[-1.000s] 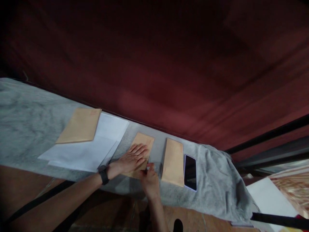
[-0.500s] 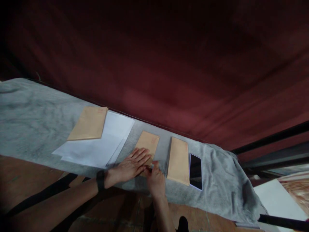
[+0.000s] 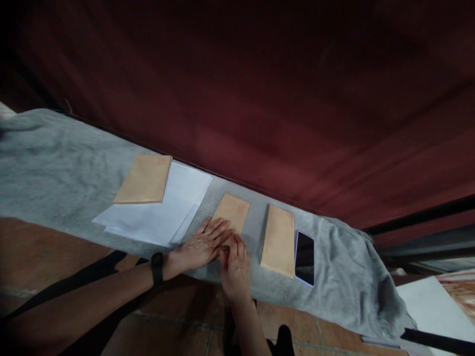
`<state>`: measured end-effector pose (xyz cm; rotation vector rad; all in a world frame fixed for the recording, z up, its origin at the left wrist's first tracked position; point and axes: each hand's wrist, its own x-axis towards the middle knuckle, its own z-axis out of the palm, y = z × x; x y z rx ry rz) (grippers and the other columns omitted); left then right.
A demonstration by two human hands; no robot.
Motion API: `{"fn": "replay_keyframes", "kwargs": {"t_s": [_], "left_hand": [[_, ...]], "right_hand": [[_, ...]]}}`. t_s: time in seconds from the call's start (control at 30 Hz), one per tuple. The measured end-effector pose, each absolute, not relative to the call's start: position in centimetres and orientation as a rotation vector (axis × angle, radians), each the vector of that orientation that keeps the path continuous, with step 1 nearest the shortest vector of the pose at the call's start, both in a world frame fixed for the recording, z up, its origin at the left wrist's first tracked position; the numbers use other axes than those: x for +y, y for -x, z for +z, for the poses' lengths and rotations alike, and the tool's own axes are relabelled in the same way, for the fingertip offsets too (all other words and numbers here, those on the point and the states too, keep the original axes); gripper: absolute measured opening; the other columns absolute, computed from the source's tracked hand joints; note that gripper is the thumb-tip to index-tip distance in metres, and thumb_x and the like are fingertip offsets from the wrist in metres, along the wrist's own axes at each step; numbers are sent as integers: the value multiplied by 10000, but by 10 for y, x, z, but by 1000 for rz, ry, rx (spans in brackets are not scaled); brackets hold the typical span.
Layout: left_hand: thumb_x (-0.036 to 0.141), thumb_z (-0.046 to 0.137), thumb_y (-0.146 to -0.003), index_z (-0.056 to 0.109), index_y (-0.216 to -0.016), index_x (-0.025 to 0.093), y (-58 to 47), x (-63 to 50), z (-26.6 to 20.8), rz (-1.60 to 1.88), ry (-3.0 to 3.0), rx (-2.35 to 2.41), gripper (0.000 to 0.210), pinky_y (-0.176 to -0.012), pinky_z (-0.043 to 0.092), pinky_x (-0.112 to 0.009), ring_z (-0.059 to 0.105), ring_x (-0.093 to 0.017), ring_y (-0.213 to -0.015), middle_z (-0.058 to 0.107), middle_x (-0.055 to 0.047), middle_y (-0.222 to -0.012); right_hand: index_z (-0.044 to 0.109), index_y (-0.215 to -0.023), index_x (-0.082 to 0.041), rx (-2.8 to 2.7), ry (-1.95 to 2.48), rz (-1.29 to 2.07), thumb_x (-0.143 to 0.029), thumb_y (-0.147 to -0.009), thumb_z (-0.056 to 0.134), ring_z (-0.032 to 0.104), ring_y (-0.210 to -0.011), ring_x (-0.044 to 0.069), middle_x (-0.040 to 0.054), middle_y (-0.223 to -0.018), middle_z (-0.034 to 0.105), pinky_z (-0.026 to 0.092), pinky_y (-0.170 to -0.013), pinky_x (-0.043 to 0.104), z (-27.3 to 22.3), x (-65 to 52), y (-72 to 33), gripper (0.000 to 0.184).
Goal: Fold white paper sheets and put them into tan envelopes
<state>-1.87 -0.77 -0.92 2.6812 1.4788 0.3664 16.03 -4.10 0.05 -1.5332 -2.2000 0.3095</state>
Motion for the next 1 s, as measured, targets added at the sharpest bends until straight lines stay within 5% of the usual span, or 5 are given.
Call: {"fn": "replay_keyframes", "kwargs": {"t_s": [0.27,0.77,1.0], "left_hand": [[392,371,-1037,394,-1520,265,21,-11,-5,479,-2633,1501,500,-1248,102,-475,203,-233,-1532,322,-55,-1637],[559,503,-962,385,-1526,237,26,-18,-7,513,-2522,1745,659,-1230,204,-505,215,-336,-1525,245,-136,-1656],[504,563,-938,432,-1483,165,27,-17,-4,545,-2423,1814,655,-1176,290,-528,326,-380,-1467,372,-198,-1582]], "right_hand": [[202,-1603,-203,-2335,1571,261,-264,-1041,293,263,-1514,227,108,-1627,324,278,-1215,491,-17,-46,-165,572],[345,-1558,-236,-2325,1609,433,-268,-999,422,240,-1524,228,84,-1641,296,292,-1217,466,-14,-36,-193,566],[430,-1517,-237,-2280,1605,550,-199,-963,457,279,-1511,225,80,-1625,334,314,-1208,448,-11,-31,-197,555]]}}
